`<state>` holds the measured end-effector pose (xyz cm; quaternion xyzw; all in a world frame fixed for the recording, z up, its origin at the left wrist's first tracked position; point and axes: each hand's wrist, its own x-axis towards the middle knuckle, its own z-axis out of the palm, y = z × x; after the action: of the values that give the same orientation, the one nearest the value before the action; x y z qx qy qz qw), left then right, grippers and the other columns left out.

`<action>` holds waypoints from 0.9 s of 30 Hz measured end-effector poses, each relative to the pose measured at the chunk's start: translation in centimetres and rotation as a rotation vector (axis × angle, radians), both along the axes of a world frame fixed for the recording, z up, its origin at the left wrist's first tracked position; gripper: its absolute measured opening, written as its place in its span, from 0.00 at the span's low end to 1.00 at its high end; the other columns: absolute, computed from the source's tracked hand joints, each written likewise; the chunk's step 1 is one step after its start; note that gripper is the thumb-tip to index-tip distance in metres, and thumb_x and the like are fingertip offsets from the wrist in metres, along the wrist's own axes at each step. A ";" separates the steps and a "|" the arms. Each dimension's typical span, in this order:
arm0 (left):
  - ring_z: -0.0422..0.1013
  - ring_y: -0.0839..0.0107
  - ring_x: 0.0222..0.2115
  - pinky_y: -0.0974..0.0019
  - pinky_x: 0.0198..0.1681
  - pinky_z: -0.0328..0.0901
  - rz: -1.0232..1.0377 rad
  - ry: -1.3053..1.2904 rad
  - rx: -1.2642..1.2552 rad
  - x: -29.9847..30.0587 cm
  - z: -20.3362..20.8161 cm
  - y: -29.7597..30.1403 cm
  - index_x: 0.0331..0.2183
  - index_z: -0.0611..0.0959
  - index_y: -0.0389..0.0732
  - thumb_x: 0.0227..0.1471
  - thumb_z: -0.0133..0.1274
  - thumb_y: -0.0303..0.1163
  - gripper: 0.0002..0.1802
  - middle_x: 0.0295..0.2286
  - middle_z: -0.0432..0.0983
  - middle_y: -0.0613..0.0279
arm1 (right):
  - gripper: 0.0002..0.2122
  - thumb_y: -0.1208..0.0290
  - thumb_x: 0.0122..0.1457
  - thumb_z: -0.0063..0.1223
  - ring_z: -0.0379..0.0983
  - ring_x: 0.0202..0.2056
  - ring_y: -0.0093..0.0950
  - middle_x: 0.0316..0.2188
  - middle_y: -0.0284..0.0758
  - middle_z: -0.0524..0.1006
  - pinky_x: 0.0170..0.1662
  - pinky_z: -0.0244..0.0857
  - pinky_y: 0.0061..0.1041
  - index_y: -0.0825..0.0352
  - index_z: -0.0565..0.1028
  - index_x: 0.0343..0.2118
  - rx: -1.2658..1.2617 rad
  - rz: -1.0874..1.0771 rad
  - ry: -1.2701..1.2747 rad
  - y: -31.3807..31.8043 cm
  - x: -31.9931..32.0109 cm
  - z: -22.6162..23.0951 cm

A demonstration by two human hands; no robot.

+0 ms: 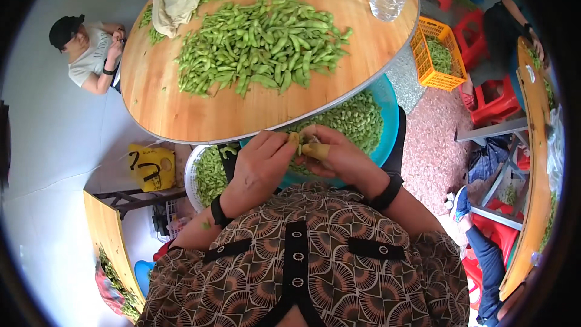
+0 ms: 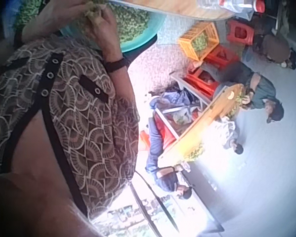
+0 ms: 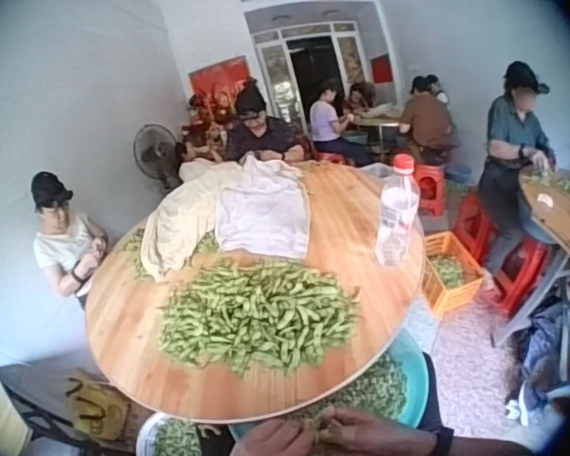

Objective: The person shells edamame by hand, picking up pods from a table, splitting them open, and dropping the beans into a bowl. They occasionally move the pile of pods aside and discard the empty shells into a separate basket.

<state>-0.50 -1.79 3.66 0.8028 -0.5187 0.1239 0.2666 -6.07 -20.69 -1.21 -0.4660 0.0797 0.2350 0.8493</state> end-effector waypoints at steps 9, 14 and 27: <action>0.70 0.60 0.34 0.62 0.36 0.68 -0.035 -0.022 0.039 0.1 0.0 0.2 0.37 0.77 0.33 0.35 0.55 0.22 0.20 0.34 0.72 0.57 | 0.11 0.70 0.58 0.49 0.62 0.17 0.16 0.25 0.32 0.70 0.14 0.47 0.13 0.67 0.68 0.42 0.217 0.053 0.015 0.0 0.7 -0.1; 0.70 0.59 0.33 0.62 0.34 0.68 -0.028 0.041 0.048 0.0 0.4 0.6 0.35 0.78 0.34 0.34 0.53 0.21 0.19 0.33 0.72 0.55 | 0.09 0.72 0.56 0.50 0.61 0.17 0.16 0.24 0.30 0.69 0.14 0.49 0.15 0.66 0.69 0.40 0.087 0.071 0.001 0.4 0.9 0.6; 0.72 0.52 0.33 0.55 0.35 0.68 0.620 -0.088 -0.020 9.5 -1.4 2.7 0.34 0.80 0.40 0.50 0.53 0.29 0.07 0.29 0.76 0.55 | 0.09 0.73 0.58 0.46 0.73 0.19 0.26 0.26 0.39 0.75 0.26 0.67 0.26 0.68 0.73 0.40 -0.948 0.232 -0.377 -1.0 0.4 -0.4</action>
<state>9.00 0.95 2.28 0.9140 -0.2587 0.2391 0.2012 -5.67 -21.73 -1.59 -0.8392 -0.0289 0.1776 0.5132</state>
